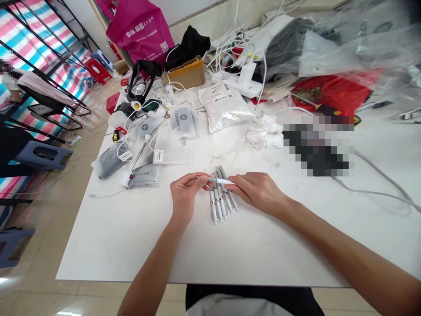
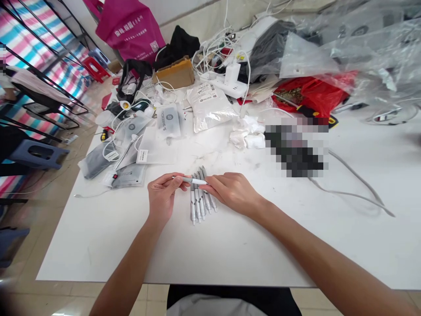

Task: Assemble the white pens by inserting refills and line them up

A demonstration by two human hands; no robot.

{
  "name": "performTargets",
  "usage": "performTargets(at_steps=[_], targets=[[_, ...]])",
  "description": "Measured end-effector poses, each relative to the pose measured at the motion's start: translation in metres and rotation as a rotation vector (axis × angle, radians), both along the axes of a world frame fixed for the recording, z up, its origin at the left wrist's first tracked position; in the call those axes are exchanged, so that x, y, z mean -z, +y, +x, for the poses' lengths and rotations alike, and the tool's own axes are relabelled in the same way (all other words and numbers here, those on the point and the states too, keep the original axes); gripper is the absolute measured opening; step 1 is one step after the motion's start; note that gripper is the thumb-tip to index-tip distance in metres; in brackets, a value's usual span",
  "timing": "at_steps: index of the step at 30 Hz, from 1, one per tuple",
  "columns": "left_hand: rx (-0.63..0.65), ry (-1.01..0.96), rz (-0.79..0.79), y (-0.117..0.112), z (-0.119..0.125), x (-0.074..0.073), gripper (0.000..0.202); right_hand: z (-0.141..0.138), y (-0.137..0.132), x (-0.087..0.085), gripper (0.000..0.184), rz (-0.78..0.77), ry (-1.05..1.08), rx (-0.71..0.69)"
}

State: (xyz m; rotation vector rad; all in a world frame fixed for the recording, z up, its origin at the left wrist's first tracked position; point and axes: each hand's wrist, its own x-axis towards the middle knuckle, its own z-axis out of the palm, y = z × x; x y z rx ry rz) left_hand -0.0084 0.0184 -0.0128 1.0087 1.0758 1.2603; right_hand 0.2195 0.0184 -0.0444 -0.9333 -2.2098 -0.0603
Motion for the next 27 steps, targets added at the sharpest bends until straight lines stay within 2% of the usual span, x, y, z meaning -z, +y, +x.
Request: performTargets(at_steps=[6, 10, 12, 16, 19, 21, 23, 27], targets=[[-0.042, 0.007, -0.073, 0.001, 0.000, 0.003, 0.024, -0.002, -0.002, -0.008, 0.018, 0.069, -0.056, 0.026], [-0.078, 0.041, -0.134, 0.002, 0.001, 0.006, 0.035, 0.001, -0.002, -0.011, 0.019, 0.063, -0.106, 0.074], [-0.057, 0.058, -0.140, 0.002, 0.001, 0.006, 0.043, 0.002, -0.002, -0.011, 0.019, 0.035, -0.094, 0.069], [-0.013, 0.070, -0.061, 0.005, 0.000, 0.004, 0.045, 0.002, 0.000, -0.010, 0.019, -0.013, -0.006, 0.061], [0.072, 0.043, 0.023, 0.006, -0.002, 0.002, 0.053, 0.002, 0.000, -0.009, 0.017, -0.014, 0.022, 0.076], [0.102, 0.067, 0.049, 0.006, -0.003, 0.002, 0.047, 0.002, 0.000, -0.009, 0.018, -0.025, 0.018, 0.068], [0.075, 0.111, 0.055, 0.007, -0.004, 0.001, 0.039, 0.003, 0.000, -0.008, 0.021, -0.048, 0.006, 0.047], [0.110, 0.131, 0.064, 0.006, -0.003, 0.000, 0.058, 0.004, 0.001, -0.007, 0.025, -0.090, -0.010, 0.046]])
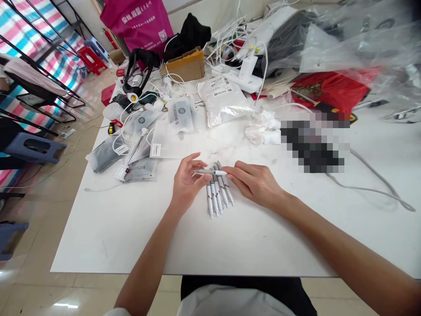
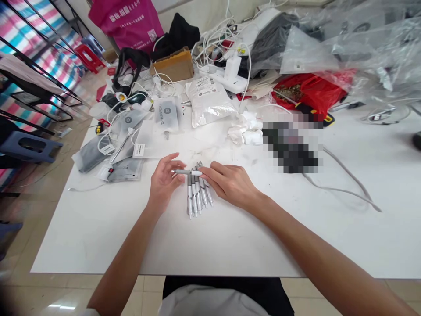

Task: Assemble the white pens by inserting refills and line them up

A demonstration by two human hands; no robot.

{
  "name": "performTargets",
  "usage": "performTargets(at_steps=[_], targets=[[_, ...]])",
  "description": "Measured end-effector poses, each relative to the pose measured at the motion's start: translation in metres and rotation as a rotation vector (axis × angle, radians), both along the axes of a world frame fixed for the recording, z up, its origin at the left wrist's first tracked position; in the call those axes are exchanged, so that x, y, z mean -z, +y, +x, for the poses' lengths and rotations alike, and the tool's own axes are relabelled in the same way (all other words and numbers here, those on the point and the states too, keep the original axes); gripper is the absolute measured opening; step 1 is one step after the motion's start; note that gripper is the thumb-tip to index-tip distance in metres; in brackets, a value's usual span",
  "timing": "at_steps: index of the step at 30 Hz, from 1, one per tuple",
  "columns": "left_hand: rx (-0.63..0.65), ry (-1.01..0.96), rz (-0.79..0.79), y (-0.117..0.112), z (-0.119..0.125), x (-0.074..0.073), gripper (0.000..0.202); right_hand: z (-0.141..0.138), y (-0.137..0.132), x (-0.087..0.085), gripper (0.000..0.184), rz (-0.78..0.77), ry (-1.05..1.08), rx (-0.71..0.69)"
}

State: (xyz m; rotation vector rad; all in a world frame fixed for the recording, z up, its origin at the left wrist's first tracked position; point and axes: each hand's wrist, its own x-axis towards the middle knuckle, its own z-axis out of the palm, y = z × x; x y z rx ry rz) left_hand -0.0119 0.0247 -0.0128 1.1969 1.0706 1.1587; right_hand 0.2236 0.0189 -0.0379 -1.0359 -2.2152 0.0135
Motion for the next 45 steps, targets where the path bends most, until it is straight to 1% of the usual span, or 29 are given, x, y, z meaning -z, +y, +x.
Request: performTargets(at_steps=[1, 2, 4, 5, 9, 14, 17, 22, 23, 26, 28, 31, 33, 36, 39, 41, 43, 45], targets=[[0.024, 0.010, 0.003, 0.000, 0.000, 0.000, 0.056, 0.000, 0.000, 0.000, 0.026, -0.010, -0.001, 0.008], [0.036, 0.032, 0.005, -0.001, 0.000, 0.000, 0.048, 0.000, 0.001, 0.000, 0.025, -0.020, -0.001, 0.009], [0.025, 0.091, 0.003, -0.002, -0.001, 0.001, 0.032, 0.000, 0.002, 0.000, 0.022, -0.028, 0.009, -0.009], [0.008, 0.119, 0.000, -0.002, -0.001, 0.002, 0.028, -0.001, 0.003, 0.000, 0.020, -0.021, 0.018, -0.026], [-0.024, 0.235, -0.002, -0.002, -0.002, 0.004, 0.032, -0.003, 0.005, 0.001, 0.015, 0.005, 0.046, -0.079], [-0.053, 0.416, 0.066, -0.002, 0.000, 0.003, 0.043, -0.001, 0.006, 0.003, 0.018, -0.049, 0.063, -0.124], [-0.049, 0.470, 0.076, -0.004, 0.002, 0.001, 0.052, -0.001, 0.005, 0.004, 0.017, -0.039, 0.046, -0.130], [-0.038, 0.496, 0.067, -0.005, 0.000, 0.000, 0.061, -0.002, 0.005, 0.001, 0.017, -0.018, 0.017, -0.153], [-0.034, 0.491, 0.094, -0.004, -0.001, 0.000, 0.057, -0.002, 0.005, 0.000, 0.019, -0.021, 0.012, -0.158], [0.014, 0.479, 0.272, -0.003, -0.002, 0.003, 0.028, -0.001, 0.005, -0.001, 0.029, -0.029, -0.021, -0.145], [0.050, 0.502, 0.415, -0.002, -0.002, 0.007, 0.027, 0.000, 0.005, -0.001, 0.033, -0.017, -0.064, -0.124], [0.061, 0.573, 0.539, -0.001, -0.003, 0.011, 0.014, 0.002, 0.006, 0.000, 0.029, 0.022, -0.120, -0.080], [0.055, 0.616, 0.561, 0.000, -0.004, 0.012, 0.016, 0.004, 0.007, 0.000, 0.027, 0.053, -0.127, -0.038], [0.072, 0.660, 0.544, 0.002, -0.007, 0.012, 0.025, 0.005, 0.008, -0.003, 0.022, 0.073, -0.099, -0.006], [0.127, 0.692, 0.563, 0.002, -0.008, 0.011, 0.024, 0.004, 0.007, -0.005, 0.023, 0.060, -0.108, -0.013], [0.183, 0.714, 0.586, 0.002, -0.009, 0.011, 0.026, 0.003, 0.006, -0.005, 0.027, 0.069, -0.152, -0.008], [0.229, 0.740, 0.583, 0.002, -0.010, 0.011, 0.028, 0.003, 0.006, -0.004, 0.027, 0.090, -0.187, 0.011], [0.233, 0.764, 0.557, 0.002, -0.011, 0.010, 0.028, 0.005, 0.008, -0.004, 0.024, 0.108, -0.188, 0.040]])
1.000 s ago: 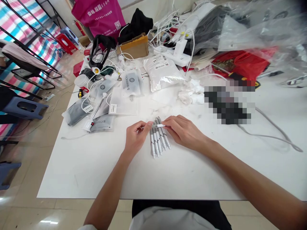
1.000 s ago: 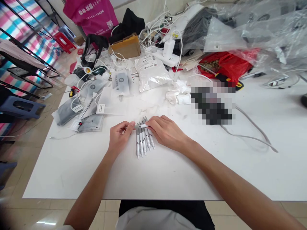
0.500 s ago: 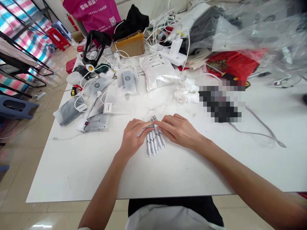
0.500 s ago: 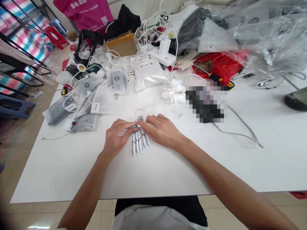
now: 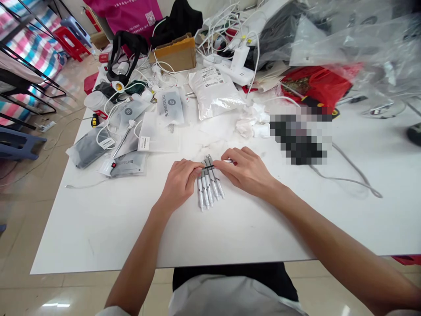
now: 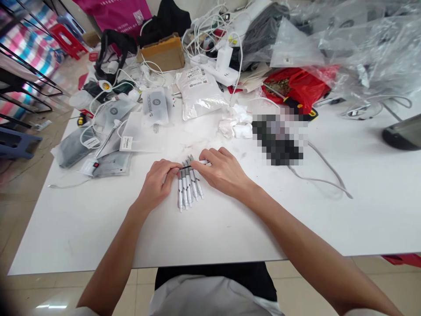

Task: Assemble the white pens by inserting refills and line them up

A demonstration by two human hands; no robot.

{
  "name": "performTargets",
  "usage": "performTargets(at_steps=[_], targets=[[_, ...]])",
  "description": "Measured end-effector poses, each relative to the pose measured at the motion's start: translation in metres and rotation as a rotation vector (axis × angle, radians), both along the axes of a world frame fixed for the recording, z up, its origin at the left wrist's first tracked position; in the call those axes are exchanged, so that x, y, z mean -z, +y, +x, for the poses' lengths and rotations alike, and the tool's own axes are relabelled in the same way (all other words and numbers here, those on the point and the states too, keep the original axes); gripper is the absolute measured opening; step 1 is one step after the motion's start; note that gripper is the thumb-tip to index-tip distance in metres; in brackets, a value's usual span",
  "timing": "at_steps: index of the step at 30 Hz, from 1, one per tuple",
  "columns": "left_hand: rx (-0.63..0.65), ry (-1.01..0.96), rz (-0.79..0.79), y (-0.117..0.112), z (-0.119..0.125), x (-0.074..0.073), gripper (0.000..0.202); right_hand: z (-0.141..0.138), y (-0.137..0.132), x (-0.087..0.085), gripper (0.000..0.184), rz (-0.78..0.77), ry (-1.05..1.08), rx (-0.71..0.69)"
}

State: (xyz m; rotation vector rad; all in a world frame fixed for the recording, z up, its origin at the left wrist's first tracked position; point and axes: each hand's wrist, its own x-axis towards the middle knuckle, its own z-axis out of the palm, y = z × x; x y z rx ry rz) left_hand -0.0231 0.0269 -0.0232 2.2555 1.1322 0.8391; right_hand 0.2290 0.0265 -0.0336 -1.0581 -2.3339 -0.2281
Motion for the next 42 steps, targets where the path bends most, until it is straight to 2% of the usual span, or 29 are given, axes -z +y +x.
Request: performTargets(at_steps=[4, 8, 12, 16, 20, 26, 29, 34, 37, 42], targets=[[-0.050, -0.019, -0.047, 0.000, -0.003, -0.004, 0.026, 0.006, 0.004, -0.001, 0.020, 0.016, 0.048, 0.030], [-0.035, -0.006, -0.053, -0.002, -0.004, -0.008, 0.030, 0.008, 0.006, -0.001, 0.017, 0.030, 0.083, 0.015], [-0.008, 0.068, -0.011, -0.003, -0.002, -0.006, 0.025, 0.005, 0.005, -0.001, 0.014, 0.090, 0.083, -0.003], [-0.037, 0.081, 0.085, -0.002, 0.001, 0.001, 0.016, 0.002, 0.003, -0.001, 0.018, 0.088, 0.099, -0.037], [-0.065, 0.074, 0.125, 0.000, 0.001, 0.004, 0.014, 0.003, 0.001, -0.004, 0.026, -0.026, 0.199, -0.056], [-0.091, 0.060, 0.130, 0.002, -0.004, 0.004, 0.017, 0.011, 0.000, -0.012, 0.022, -0.298, 0.446, -0.078], [-0.064, 0.039, 0.063, -0.001, -0.003, 0.001, 0.018, 0.010, -0.001, -0.018, 0.026, -0.402, 0.631, -0.059], [0.040, -0.121, -0.258, -0.013, 0.007, -0.007, 0.027, -0.006, -0.005, -0.030, 0.049, -0.576, 0.996, -0.128], [0.072, -0.258, -0.384, -0.019, 0.013, -0.010, 0.030, -0.019, -0.008, -0.041, 0.046, -0.606, 0.976, -0.183], [0.021, -0.433, -0.463, -0.022, 0.016, -0.011, 0.035, -0.033, -0.012, -0.064, 0.040, -0.527, 0.759, -0.195]])
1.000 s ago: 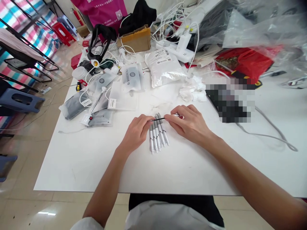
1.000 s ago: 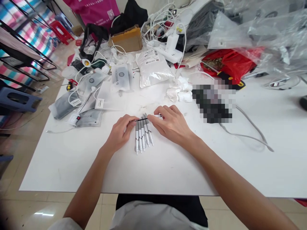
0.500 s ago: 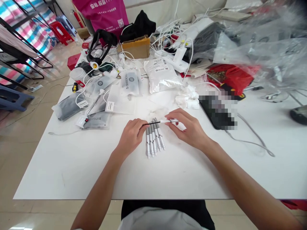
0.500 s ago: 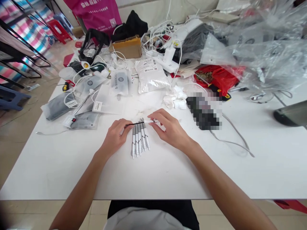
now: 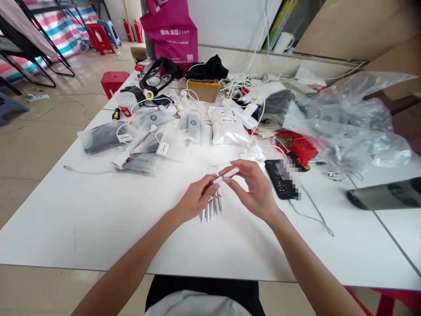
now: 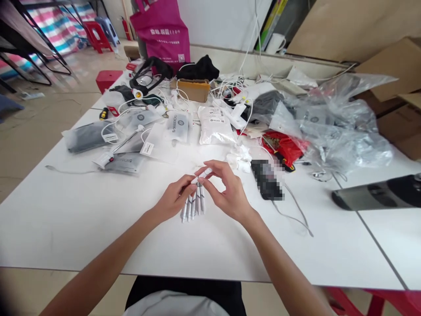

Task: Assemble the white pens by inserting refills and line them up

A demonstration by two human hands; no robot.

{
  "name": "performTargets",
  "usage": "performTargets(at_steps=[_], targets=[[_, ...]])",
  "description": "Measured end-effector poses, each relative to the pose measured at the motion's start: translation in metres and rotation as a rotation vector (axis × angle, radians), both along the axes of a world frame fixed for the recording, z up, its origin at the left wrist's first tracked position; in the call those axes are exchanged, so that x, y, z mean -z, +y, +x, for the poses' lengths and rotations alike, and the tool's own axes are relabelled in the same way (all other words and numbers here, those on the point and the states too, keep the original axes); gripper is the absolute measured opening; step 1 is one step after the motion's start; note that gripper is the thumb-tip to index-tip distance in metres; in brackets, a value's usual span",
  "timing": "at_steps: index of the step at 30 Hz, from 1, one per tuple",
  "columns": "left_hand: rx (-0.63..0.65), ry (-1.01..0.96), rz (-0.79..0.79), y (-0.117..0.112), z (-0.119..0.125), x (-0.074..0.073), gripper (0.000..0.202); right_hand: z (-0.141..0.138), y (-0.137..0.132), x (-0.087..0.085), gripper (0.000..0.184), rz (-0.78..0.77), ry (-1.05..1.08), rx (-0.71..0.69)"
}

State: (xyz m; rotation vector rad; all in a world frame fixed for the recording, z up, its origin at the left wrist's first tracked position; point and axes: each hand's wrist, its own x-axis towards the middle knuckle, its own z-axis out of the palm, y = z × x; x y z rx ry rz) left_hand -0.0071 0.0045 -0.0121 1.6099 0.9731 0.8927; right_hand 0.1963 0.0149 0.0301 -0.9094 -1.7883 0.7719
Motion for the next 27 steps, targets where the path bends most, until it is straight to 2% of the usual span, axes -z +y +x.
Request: performTargets(at_steps=[5, 8, 16, 23, 27], targets=[[-0.039, -0.113, -0.020, 0.000, -0.002, -0.004, 0.041, -0.008, 0.004, -0.017, 0.041, 0.106, -0.028, 0.010], [-0.019, -0.151, -0.021, -0.001, -0.004, -0.006, 0.043, -0.010, 0.007, -0.023, 0.042, 0.144, -0.025, 0.018], [0.022, -0.228, -0.006, -0.002, -0.003, -0.006, 0.041, -0.011, 0.007, -0.023, 0.046, 0.146, -0.036, 0.045], [-0.066, -0.278, -0.034, -0.002, 0.001, -0.005, 0.041, -0.014, 0.005, -0.028, 0.048, 0.205, -0.014, 0.060], [-0.080, -0.306, -0.053, -0.002, 0.001, -0.003, 0.041, -0.016, 0.007, -0.034, 0.042, 0.236, 0.010, 0.136]])
